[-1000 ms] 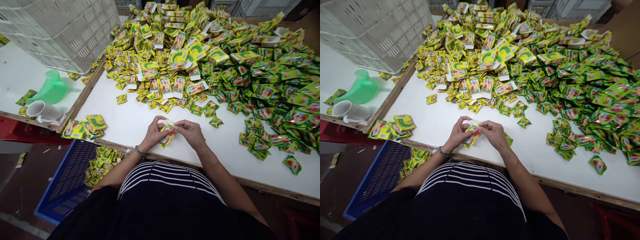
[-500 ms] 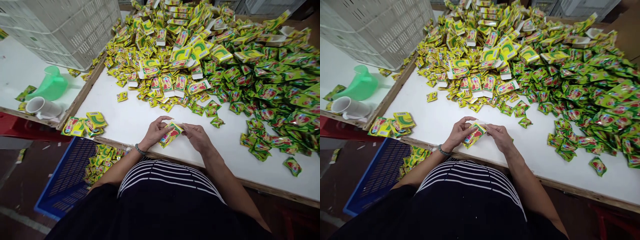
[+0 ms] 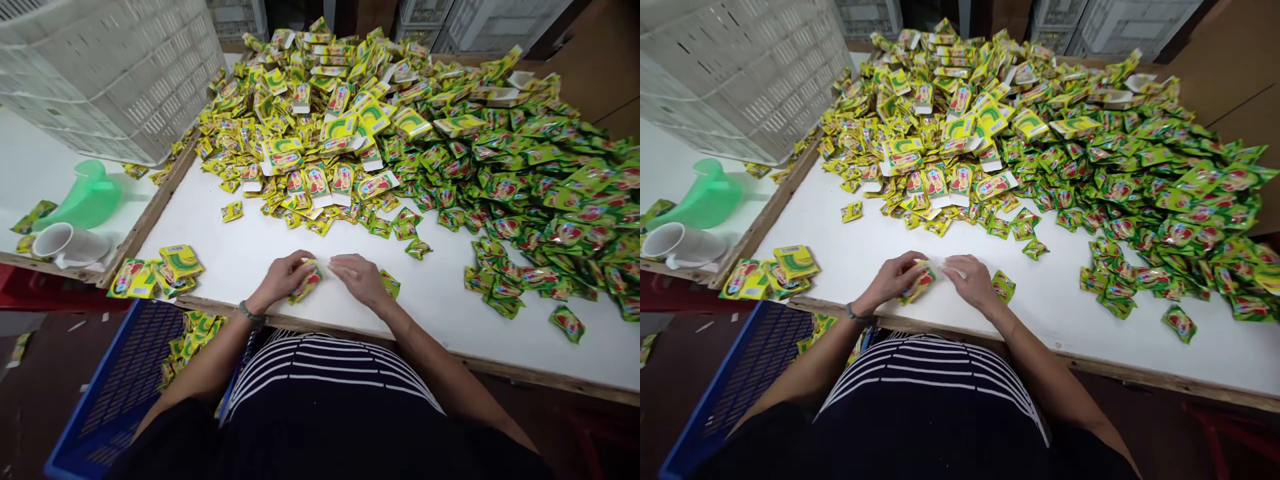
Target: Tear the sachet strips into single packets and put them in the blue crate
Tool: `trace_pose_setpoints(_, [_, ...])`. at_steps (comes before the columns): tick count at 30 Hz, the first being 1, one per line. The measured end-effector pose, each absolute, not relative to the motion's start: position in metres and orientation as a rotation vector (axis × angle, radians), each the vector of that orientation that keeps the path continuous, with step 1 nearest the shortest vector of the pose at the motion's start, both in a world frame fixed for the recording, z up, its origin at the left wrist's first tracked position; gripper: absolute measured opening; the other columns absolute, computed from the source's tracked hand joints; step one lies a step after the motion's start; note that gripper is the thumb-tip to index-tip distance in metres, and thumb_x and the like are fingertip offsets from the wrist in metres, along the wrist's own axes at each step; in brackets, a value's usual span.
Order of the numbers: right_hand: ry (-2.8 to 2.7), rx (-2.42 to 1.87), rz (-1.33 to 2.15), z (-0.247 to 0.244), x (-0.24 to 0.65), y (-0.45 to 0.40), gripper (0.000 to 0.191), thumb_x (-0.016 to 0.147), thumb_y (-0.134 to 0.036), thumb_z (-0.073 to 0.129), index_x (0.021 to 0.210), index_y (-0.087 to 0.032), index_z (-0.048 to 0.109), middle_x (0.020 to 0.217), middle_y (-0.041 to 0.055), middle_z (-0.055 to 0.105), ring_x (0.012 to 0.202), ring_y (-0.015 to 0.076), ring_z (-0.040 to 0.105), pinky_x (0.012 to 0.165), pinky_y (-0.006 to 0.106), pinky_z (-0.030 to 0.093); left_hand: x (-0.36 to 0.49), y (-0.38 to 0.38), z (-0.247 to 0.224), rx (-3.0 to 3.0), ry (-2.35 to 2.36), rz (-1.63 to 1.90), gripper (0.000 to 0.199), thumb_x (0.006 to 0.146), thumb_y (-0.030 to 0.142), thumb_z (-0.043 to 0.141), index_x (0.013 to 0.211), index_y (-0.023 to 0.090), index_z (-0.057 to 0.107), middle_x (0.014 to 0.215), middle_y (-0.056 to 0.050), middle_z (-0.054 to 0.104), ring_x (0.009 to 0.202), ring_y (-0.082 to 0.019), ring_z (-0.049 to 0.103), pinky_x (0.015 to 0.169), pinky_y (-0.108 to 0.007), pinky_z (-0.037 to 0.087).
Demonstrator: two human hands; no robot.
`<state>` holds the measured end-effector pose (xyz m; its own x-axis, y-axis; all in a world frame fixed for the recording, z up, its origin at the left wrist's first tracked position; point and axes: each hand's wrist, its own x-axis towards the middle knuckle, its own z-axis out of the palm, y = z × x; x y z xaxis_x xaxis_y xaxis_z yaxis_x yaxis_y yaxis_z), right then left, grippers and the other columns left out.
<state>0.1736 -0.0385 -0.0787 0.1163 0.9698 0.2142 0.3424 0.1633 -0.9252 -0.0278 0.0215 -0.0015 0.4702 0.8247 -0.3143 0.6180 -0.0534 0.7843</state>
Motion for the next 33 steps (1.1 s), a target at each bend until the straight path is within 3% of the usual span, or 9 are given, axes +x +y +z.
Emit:
trace_pose_setpoints(6, [-1.322,-1.984,0.431,-0.112,0.233,0.009,0.038,0.090,-0.029,0.048,0.120,-0.016,0.068,0.128,0.0155,0.065,0.122,0.0322,0.055,0.104,0.053,0.041,-0.078,0.061,0.027,2.261,1.556,-0.311,0.031,0.083,0.042,0.057,0.103,0.024,0.074,0.079,-0.004,0.070,0.073,-0.020,0.061,0.063,-0.027,0.041])
trace_pose_setpoints(10, [-1.643,-2.076,0.367,-0.120,0.235,0.006,0.046,0.084,-0.018,0.048,0.128,-0.015,0.062,0.139,0.0165,0.057,0.123,0.0351,0.052,0.099,0.051,0.039,-0.046,0.073,0.028,2.515,1.566,-0.320,0.036,0.087,0.029,0.052,0.118,0.018,0.067,0.107,-0.011,0.070,0.099,-0.026,0.062,0.083,-0.034,0.047])
trace_pose_setpoints(13, [-1.792,-1.996,0.230,-0.118,0.228,-0.007,0.044,0.083,-0.011,0.044,0.122,-0.015,0.065,0.132,0.0144,0.062,0.112,0.0306,0.057,0.093,0.044,0.040,-0.002,0.078,0.016,2.648,1.493,-0.272,0.035,0.087,0.018,0.047,0.115,0.012,0.065,0.112,-0.014,0.067,0.107,-0.026,0.059,0.092,-0.036,0.046])
trace_pose_setpoints(18, [-1.650,-1.880,0.258,-0.118,0.232,-0.009,0.041,0.087,-0.013,0.039,0.117,-0.014,0.065,0.109,0.0132,0.071,0.103,0.0281,0.060,0.093,0.042,0.042,0.049,0.092,-0.015,2.827,1.327,-0.416,0.036,0.086,0.014,0.046,0.118,0.005,0.062,0.114,-0.020,0.064,0.112,-0.032,0.055,0.093,-0.043,0.043])
trace_pose_setpoints(24, [-1.049,-1.721,0.642,-0.123,0.243,0.001,0.033,0.089,-0.035,0.044,0.110,-0.021,0.065,0.096,0.0077,0.071,0.090,0.0258,0.064,0.081,0.039,0.050,0.048,0.100,-0.027,2.747,1.432,-0.410,0.038,0.093,0.012,0.034,0.120,0.011,0.061,0.107,-0.015,0.069,0.101,-0.025,0.062,0.087,-0.035,0.045])
trace_pose_setpoints(30, [-0.754,-1.536,1.068,-0.122,0.243,0.004,0.039,0.075,-0.052,0.060,0.098,-0.021,0.065,0.083,0.0048,0.067,0.069,0.0212,0.062,0.065,0.038,0.055,0.033,0.089,-0.031,2.808,1.180,-0.354,0.053,0.080,0.011,0.049,0.133,0.008,0.053,0.129,-0.018,0.060,0.119,-0.027,0.055,0.104,-0.038,0.041])
trace_pose_setpoints(33, [-0.677,-1.443,1.172,-0.120,0.242,0.003,0.041,0.068,-0.053,0.067,0.093,-0.021,0.065,0.079,0.0031,0.066,0.067,0.0196,0.062,0.063,0.038,0.056,0.035,0.093,-0.033,2.626,1.332,-0.212,0.043,0.082,0.007,0.045,0.121,0.012,0.061,0.116,-0.016,0.067,0.109,-0.026,0.060,0.099,-0.039,0.044])
